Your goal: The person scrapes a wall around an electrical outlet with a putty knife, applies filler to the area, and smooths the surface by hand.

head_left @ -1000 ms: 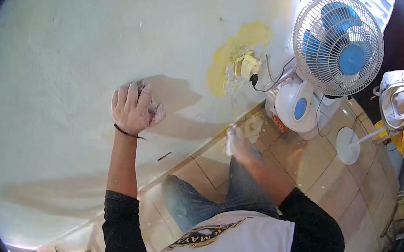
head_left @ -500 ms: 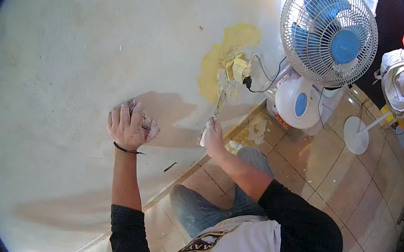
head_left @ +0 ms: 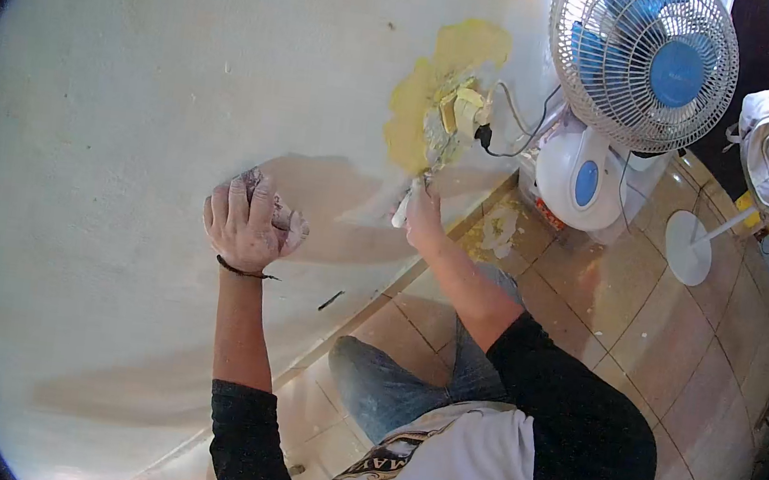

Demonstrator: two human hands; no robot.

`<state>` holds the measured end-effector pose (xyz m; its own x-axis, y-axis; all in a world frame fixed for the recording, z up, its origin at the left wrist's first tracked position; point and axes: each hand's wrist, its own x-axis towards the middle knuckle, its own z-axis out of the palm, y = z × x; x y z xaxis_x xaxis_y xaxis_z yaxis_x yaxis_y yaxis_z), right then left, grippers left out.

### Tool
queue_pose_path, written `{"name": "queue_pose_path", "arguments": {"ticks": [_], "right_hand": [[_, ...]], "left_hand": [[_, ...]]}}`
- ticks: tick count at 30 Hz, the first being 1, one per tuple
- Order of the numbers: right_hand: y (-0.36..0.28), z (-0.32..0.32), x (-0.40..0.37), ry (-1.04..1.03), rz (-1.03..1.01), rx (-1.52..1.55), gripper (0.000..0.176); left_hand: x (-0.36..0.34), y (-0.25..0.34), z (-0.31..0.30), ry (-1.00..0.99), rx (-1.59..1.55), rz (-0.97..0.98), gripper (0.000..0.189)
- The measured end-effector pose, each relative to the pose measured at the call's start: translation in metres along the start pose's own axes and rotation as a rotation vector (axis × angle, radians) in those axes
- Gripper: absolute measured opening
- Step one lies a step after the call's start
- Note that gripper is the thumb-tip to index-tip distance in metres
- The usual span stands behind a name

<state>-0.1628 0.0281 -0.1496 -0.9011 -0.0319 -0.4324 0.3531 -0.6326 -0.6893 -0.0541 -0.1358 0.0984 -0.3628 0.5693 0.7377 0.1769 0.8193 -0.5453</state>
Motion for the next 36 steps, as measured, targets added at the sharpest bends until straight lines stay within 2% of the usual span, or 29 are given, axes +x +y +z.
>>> {"name": "queue_pose_path", "arguments": {"ticks": [2,4,5,7,8,9,10,11,14,17,18,19,21,22,24,28,30,31,33,34,35,36], "right_hand": [[-0.007,0.000,-0.007,0.022,-0.076,-0.107,0.046],[-0.032,0.008,-0.060,0.013,0.114,-0.095,0.045],[-0.014,-0.001,-0.032,0.015,0.114,-0.096,0.045],[0.029,-0.031,0.057,0.095,-0.324,-0.194,0.043],[-0.040,-0.025,0.017,-0.116,-0.109,0.038,0.035],[-0.053,-0.018,0.009,-0.113,-0.107,0.042,0.035],[-0.061,-0.010,0.005,-0.007,-0.061,0.111,0.034],[-0.067,-0.004,0.005,0.095,-0.021,0.178,0.034],[-0.021,-0.013,-0.001,0.014,-0.013,-0.008,0.034],[-0.039,-0.009,-0.005,0.079,-0.122,0.131,0.032],[-0.063,-0.017,0.005,0.004,-0.028,0.123,0.030],[-0.055,-0.025,0.033,0.007,-0.027,0.132,0.030],[-0.018,-0.045,0.099,-0.072,-0.365,-0.114,0.028],[-0.032,-0.045,0.081,-0.067,-0.373,-0.114,0.028],[-0.066,-0.032,0.016,0.051,0.025,0.177,0.028],[-0.063,-0.037,0.023,0.153,-0.028,0.055,0.039],[-0.078,-0.046,0.050,0.111,0.013,-0.035,0.044],[-0.059,-0.055,0.072,0.122,0.005,-0.017,0.044],[-0.008,-0.066,0.118,0.277,-0.337,-0.392,0.042],[-0.013,-0.057,0.076,0.393,-0.471,-0.582,0.042],[-0.004,-0.058,0.067,0.405,-0.474,-0.571,0.042],[0.003,-0.059,0.063,0.303,-0.479,-0.518,0.041]], "left_hand": [[0.001,0.001,0.002,0.021,-0.006,0.001,0.044],[-0.001,0.000,0.002,0.019,0.008,0.002,0.043],[-0.001,0.000,0.004,0.019,0.006,0.000,0.043],[-0.004,-0.001,0.005,0.035,0.000,0.007,0.044],[-0.007,-0.001,0.006,0.032,-0.003,0.009,0.044],[-0.010,-0.002,0.006,0.026,-0.002,0.010,0.044],[-0.010,-0.002,0.007,0.024,-0.003,0.013,0.045],[-0.007,-0.002,0.007,0.034,-0.005,0.015,0.045],[-0.002,0.000,0.005,0.036,-0.011,0.004,0.044],[-0.004,0.000,0.003,0.030,0.012,0.016,0.045],[-0.003,0.000,0.002,0.030,0.014,0.018,0.045],[-0.001,0.000,0.002,0.034,0.016,0.021,0.045],[0.001,0.001,0.001,0.030,0.003,0.017,0.044],[0.001,0.003,0.001,0.025,-0.006,0.000,0.044],[0.000,0.002,0.000,0.020,0.000,-0.001,0.044],[0.001,0.004,0.000,0.000,-0.027,0.000,0.045],[-0.004,0.001,0.002,-0.007,-0.030,0.007,0.047],[-0.005,0.001,0.003,0.002,-0.041,0.024,0.047],[-0.005,0.001,0.005,0.037,0.001,0.045,0.047],[-0.008,0.000,0.007,0.043,0.033,0.046,0.048],[-0.007,0.000,0.006,0.052,0.026,0.056,0.048],[-0.006,0.001,0.004,0.025,0.030,0.053,0.048]]}}
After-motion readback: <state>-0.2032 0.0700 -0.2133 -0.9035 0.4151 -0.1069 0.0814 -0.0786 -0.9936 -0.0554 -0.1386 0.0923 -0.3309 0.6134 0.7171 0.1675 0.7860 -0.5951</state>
